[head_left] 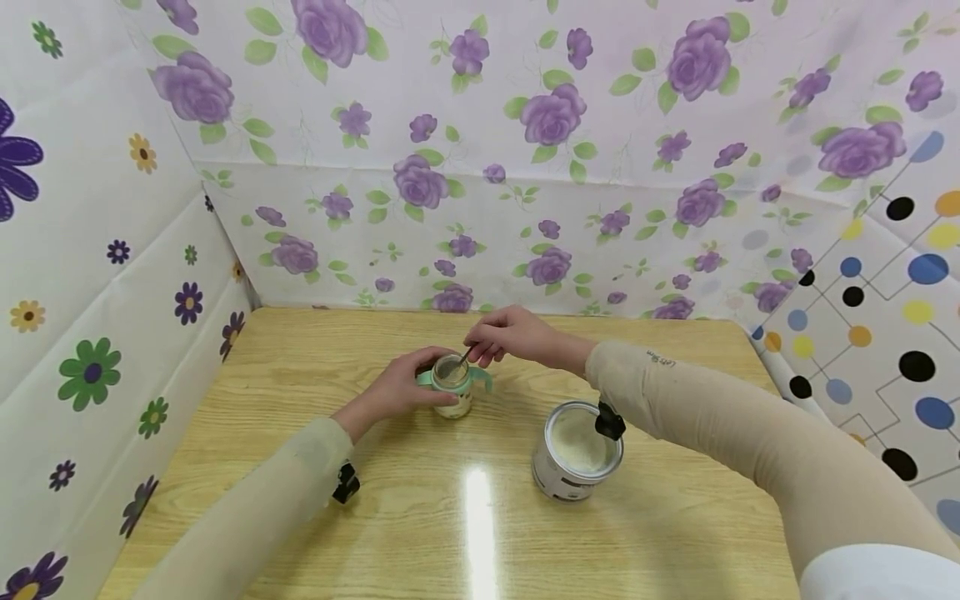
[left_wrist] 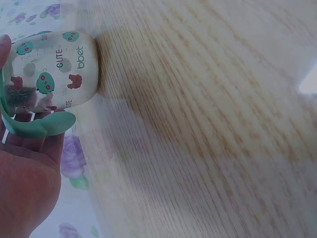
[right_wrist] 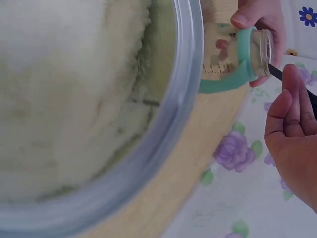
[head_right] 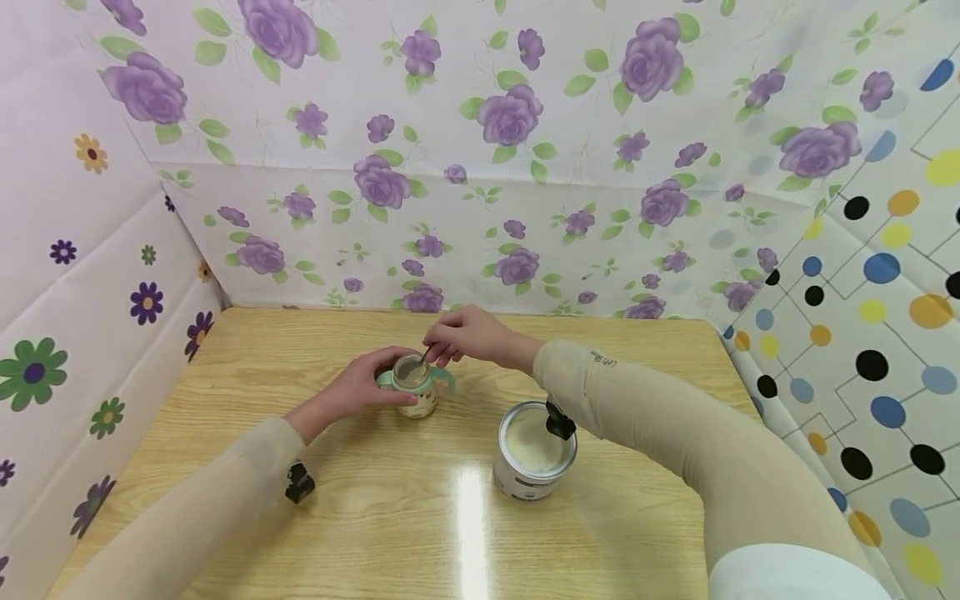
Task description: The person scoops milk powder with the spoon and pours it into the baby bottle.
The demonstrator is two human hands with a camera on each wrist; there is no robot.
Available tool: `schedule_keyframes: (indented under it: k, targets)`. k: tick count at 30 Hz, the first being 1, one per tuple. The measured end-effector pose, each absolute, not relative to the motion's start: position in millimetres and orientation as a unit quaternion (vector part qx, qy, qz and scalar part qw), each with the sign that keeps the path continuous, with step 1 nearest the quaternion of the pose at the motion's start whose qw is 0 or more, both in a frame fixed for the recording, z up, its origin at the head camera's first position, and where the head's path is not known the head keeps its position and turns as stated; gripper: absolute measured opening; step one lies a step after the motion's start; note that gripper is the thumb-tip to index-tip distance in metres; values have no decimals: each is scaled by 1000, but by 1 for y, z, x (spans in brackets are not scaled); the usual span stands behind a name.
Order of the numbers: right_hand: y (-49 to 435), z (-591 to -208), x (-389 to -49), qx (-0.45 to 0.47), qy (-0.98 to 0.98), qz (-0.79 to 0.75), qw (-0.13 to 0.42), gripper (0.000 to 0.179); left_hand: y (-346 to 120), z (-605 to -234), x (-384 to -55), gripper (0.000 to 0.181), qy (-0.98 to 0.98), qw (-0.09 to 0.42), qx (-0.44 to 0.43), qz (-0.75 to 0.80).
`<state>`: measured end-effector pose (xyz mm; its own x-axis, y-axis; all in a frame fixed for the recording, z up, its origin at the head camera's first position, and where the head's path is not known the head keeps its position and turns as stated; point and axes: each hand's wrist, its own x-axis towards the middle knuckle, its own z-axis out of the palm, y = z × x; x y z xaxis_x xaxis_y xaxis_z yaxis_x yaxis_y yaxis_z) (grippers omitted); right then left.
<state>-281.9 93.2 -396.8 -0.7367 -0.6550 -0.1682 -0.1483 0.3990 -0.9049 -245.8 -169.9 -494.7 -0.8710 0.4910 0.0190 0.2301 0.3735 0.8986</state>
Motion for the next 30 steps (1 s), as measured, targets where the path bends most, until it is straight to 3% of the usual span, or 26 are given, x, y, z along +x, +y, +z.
schedule_keyframes:
  k: [9, 30]
  targets:
    - [93, -385, -285, -359, 826, -360, 244, 31, -170, -495, -246, 66, 821, 124, 229, 508]
    - [102, -380, -284, -364, 820, -373, 237, 29, -170, -492, -245, 66, 826, 125, 226, 501]
